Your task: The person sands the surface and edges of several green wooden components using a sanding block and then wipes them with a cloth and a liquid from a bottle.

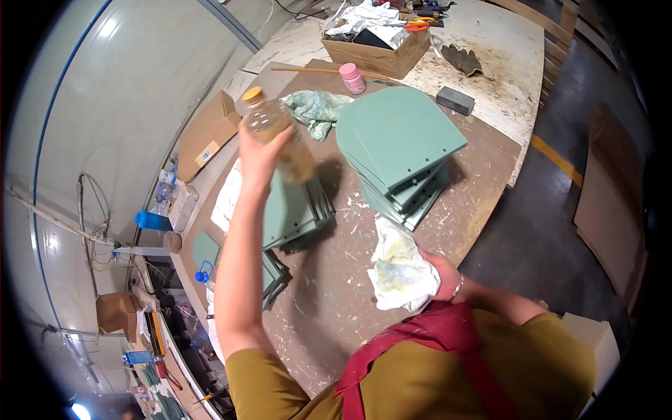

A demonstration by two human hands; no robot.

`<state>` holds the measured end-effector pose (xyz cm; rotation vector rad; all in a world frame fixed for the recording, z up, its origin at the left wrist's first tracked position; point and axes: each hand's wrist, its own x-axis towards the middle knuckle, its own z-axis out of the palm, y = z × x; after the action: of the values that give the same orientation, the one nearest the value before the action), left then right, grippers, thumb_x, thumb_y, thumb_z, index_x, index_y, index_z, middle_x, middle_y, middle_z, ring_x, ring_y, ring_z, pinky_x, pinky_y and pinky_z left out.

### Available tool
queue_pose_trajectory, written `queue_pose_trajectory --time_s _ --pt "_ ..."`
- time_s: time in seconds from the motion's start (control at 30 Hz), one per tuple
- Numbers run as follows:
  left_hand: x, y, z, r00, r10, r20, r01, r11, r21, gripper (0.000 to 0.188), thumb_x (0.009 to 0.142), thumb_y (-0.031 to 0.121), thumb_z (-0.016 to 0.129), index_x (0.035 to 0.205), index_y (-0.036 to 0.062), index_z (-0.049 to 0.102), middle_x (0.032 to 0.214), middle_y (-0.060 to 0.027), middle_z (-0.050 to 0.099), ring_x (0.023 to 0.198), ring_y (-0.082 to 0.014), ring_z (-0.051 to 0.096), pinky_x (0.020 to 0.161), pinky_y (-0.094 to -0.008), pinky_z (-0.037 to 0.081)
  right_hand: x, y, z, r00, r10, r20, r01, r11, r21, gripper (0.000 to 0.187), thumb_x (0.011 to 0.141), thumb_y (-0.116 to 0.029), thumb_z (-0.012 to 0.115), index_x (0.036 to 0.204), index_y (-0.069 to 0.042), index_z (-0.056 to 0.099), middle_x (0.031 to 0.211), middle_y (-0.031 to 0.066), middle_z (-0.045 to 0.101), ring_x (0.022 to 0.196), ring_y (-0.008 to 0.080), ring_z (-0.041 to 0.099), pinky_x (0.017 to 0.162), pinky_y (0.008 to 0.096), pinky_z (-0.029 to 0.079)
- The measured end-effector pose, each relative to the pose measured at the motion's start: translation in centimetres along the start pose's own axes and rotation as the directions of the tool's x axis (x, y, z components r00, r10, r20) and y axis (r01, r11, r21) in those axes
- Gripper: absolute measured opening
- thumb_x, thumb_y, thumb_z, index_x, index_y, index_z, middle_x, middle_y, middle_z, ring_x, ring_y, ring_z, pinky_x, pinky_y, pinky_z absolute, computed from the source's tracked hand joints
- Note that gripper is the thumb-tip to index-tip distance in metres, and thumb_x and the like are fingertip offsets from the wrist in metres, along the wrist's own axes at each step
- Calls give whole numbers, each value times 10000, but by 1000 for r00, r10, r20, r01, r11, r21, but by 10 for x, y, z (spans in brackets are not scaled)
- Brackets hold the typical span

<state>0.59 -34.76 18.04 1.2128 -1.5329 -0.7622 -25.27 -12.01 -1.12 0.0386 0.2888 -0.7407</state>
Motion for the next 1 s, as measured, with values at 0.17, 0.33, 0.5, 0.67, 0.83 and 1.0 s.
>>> queue_pose_trajectory --time_s 0.17,0.33,0.5,0.67,0.83,1.0 --pt "62 -99 80 996 -41 -78 47 995 84 647 677 96 817 1188 -27 440 1103 -154 596 988 -240 621 848 -355 520 2 -13 -23 1000 23 -14 -23 1000 -20 590 1016 -410 285 1458 -20 279 1465 160 383 1327 329 403 1121 444 295" --pt "73 -129 123 955 -191 -225 250 929 274 811 618 237 849 1223 -21 374 1148 -232 577 1079 -355 585 931 -413 468 3 -27 -31 995 -18 -95 -2 977 -212 604 995 -432 347 1439 -24 320 1407 167 451 1265 323 473 1089 431 347" --pt "44 -112 74 978 -137 -159 188 911 367 1041 648 301 833 1433 -28 235 1369 -253 421 1275 -391 416 1073 -439 348 13 -12 -22 983 89 -162 -122 971 -206 571 977 -404 412 1406 -29 380 1369 158 493 1223 311 509 1062 420 376" --pt "-73 -42 -105 964 21 -266 43 971 234 532 882 227 630 1337 2 469 1243 -154 577 1118 -226 572 930 -335 463 34 3 0 961 192 -197 -232 951 -203 559 979 -392 414 1398 -22 388 1363 166 499 1223 317 511 1054 424 387" --pt "-256 -105 -248 632 -564 -532 694 717 65 632 919 471 546 1345 11 466 1210 -106 592 1043 -190 560 842 -363 466 113 40 21 940 340 -17 -335 916 -222 503 990 -333 428 1380 -17 400 1342 167 520 1212 302 529 1053 423 400" --pt "-280 -140 -235 487 -820 -301 761 568 -315 818 879 628 502 1432 42 356 1389 -159 468 1225 -294 478 1026 -425 358 205 75 40 953 298 53 -248 868 -429 496 982 -312 474 1374 -17 400 1327 138 537 1185 268 555 1026 386 431"
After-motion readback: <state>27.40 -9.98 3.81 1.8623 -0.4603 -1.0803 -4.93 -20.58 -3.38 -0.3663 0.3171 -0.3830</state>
